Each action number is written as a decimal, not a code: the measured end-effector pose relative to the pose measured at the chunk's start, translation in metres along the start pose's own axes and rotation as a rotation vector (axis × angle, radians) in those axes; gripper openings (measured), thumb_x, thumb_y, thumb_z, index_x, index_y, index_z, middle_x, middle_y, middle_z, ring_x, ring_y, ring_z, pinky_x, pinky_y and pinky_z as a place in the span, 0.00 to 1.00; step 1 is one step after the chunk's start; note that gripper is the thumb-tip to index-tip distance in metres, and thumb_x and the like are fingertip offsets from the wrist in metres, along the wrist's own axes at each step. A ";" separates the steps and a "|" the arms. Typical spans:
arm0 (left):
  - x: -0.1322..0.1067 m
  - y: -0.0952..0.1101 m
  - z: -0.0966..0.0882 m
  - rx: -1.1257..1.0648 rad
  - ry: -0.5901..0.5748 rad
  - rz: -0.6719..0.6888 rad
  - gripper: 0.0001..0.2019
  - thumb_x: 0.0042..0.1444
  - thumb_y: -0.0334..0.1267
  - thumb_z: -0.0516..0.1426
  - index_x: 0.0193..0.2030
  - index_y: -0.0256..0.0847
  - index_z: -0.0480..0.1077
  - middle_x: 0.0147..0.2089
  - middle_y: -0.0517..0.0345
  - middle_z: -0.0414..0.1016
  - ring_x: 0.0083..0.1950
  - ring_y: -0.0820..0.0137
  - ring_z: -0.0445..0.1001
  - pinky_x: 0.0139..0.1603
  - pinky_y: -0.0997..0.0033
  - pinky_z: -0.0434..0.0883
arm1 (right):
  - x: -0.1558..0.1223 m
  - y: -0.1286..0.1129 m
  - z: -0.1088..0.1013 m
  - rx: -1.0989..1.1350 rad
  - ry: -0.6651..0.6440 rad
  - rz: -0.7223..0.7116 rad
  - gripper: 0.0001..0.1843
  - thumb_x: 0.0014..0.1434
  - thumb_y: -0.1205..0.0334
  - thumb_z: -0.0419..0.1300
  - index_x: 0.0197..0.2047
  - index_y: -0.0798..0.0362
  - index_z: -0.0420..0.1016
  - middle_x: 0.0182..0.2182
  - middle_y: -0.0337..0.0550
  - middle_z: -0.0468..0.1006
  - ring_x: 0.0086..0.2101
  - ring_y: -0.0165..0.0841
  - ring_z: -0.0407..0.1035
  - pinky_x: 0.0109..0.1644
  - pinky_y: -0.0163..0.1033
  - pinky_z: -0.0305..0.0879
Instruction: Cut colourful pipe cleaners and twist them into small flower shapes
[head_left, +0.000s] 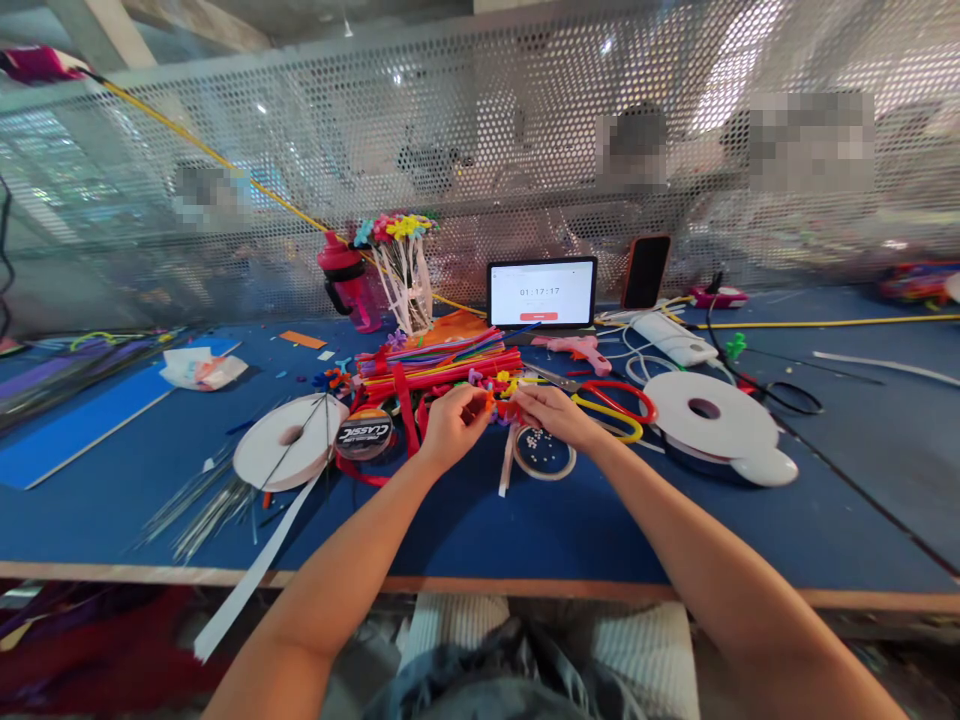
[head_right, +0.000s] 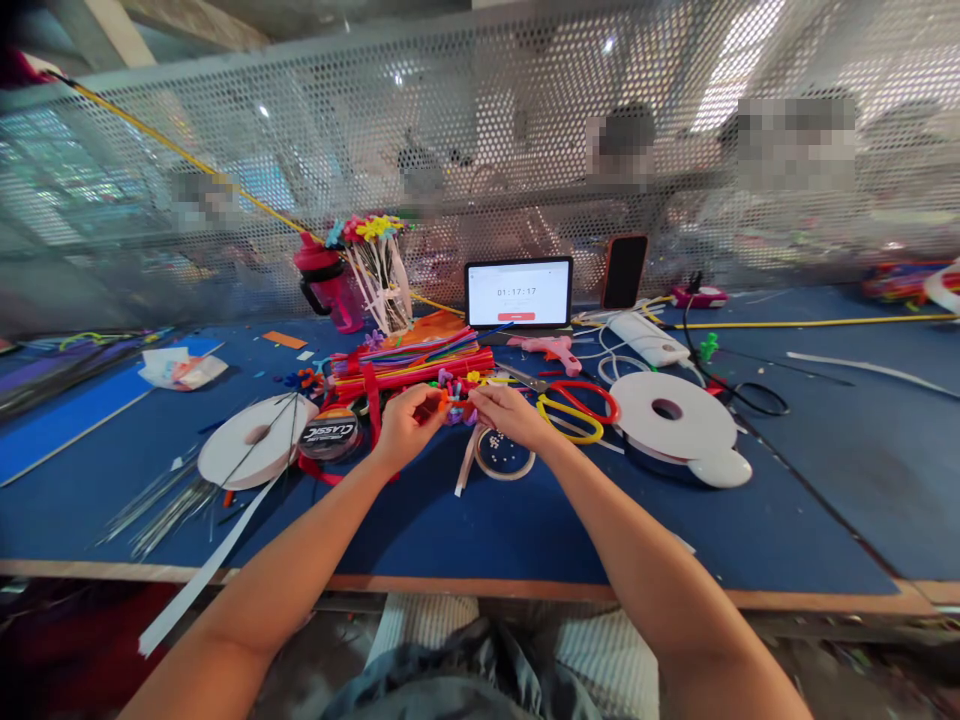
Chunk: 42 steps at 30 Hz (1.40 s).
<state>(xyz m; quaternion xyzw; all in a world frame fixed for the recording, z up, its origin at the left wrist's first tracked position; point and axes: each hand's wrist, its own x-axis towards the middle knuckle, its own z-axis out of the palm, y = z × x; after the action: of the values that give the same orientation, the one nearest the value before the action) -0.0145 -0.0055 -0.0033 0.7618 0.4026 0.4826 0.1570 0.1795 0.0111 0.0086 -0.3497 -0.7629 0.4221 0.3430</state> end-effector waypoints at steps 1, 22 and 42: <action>0.000 0.000 0.000 -0.004 0.010 -0.019 0.07 0.52 0.38 0.57 0.36 0.38 0.70 0.31 0.56 0.72 0.29 0.74 0.69 0.29 0.76 0.67 | 0.000 0.000 -0.001 -0.031 0.015 -0.025 0.21 0.62 0.48 0.47 0.24 0.54 0.60 0.19 0.34 0.60 0.22 0.25 0.54 0.28 0.32 0.52; 0.001 0.005 0.004 -0.578 -0.052 -0.425 0.10 0.44 0.41 0.63 0.28 0.36 0.74 0.21 0.58 0.73 0.22 0.72 0.72 0.23 0.75 0.66 | 0.001 0.000 -0.004 -0.187 0.007 -0.059 0.21 0.63 0.49 0.45 0.28 0.55 0.68 0.20 0.37 0.66 0.23 0.27 0.60 0.30 0.33 0.55; 0.010 -0.013 0.001 -0.895 0.325 -0.673 0.12 0.34 0.38 0.67 0.22 0.35 0.69 0.19 0.61 0.72 0.19 0.80 0.67 0.21 0.81 0.62 | -0.027 0.041 -0.104 -1.171 -0.075 0.605 0.19 0.46 0.52 0.60 0.39 0.57 0.71 0.37 0.54 0.77 0.34 0.42 0.71 0.32 0.39 0.60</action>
<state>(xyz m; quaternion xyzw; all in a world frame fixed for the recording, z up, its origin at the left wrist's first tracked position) -0.0171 0.0102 -0.0061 0.3677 0.3981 0.6401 0.5447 0.2890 0.0473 0.0087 -0.6624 -0.7459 0.0270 -0.0642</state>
